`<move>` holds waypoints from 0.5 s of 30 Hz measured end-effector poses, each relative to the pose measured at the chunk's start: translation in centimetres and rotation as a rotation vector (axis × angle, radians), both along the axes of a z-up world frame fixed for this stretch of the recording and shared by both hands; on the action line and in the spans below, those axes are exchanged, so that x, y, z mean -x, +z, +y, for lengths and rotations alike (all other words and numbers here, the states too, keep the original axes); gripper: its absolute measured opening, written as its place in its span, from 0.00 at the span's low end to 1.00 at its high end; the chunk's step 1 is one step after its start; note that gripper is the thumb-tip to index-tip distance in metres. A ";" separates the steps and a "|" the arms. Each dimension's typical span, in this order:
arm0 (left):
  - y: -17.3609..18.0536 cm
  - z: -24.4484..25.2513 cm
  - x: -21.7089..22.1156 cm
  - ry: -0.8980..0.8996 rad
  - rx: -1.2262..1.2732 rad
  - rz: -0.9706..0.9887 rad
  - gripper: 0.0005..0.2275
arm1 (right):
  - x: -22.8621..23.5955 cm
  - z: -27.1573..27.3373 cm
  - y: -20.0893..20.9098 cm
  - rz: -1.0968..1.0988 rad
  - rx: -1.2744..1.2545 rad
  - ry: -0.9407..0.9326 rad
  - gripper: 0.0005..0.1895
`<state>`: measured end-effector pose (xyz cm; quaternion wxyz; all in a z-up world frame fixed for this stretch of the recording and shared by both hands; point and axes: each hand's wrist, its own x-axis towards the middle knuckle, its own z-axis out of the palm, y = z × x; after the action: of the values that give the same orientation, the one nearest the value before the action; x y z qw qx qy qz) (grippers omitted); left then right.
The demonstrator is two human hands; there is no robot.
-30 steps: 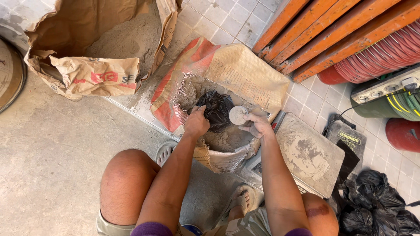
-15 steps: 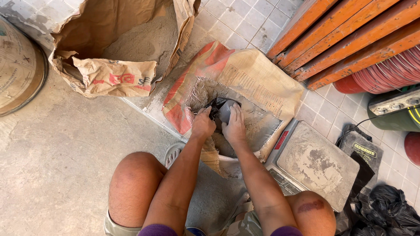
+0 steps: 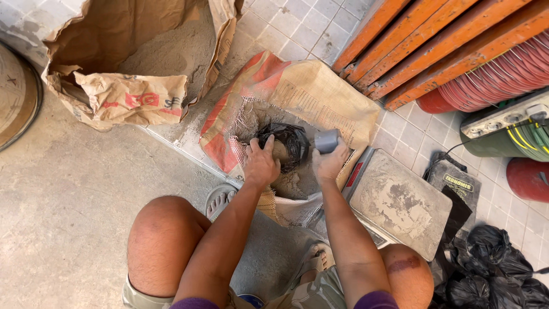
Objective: The person scoops a gray powder from a large sack into a small black plastic bag using a scoop. They place the bag on a digital scale to weigh it, then tie the bag and set it aside. This process is repeated multiple times.
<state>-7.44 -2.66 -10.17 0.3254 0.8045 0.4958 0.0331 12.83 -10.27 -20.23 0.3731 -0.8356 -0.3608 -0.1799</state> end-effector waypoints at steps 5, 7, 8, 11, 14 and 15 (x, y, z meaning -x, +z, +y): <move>-1.3 -2.7 -1.1 -0.308 -0.061 0.134 0.24 | -0.1 -3.5 -1.2 0.236 0.301 -0.085 0.40; -1.0 -3.9 -1.1 -0.493 -0.064 0.165 0.22 | 0.0 -3.6 -1.5 0.341 0.303 -0.006 0.39; -0.1 -4.8 -0.9 -0.613 -0.062 0.260 0.27 | 0.0 -3.5 -1.1 0.418 0.395 0.028 0.40; -1.2 -7.0 -0.3 -0.749 -0.133 0.434 0.24 | 1.8 -3.9 -0.1 0.532 0.544 0.104 0.42; -7.8 -7.5 -0.4 -0.749 -0.282 0.490 0.13 | 2.1 -3.5 0.1 0.569 0.649 0.137 0.43; -10.8 -7.8 -0.3 -0.734 -0.338 0.479 0.13 | 2.1 -3.6 -0.3 0.587 0.707 0.134 0.43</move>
<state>-7.11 -10.43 -21.00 0.0562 0.9534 0.2272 -0.1905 10.77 -13.82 -20.50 0.1626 -0.9020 -0.3322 0.2228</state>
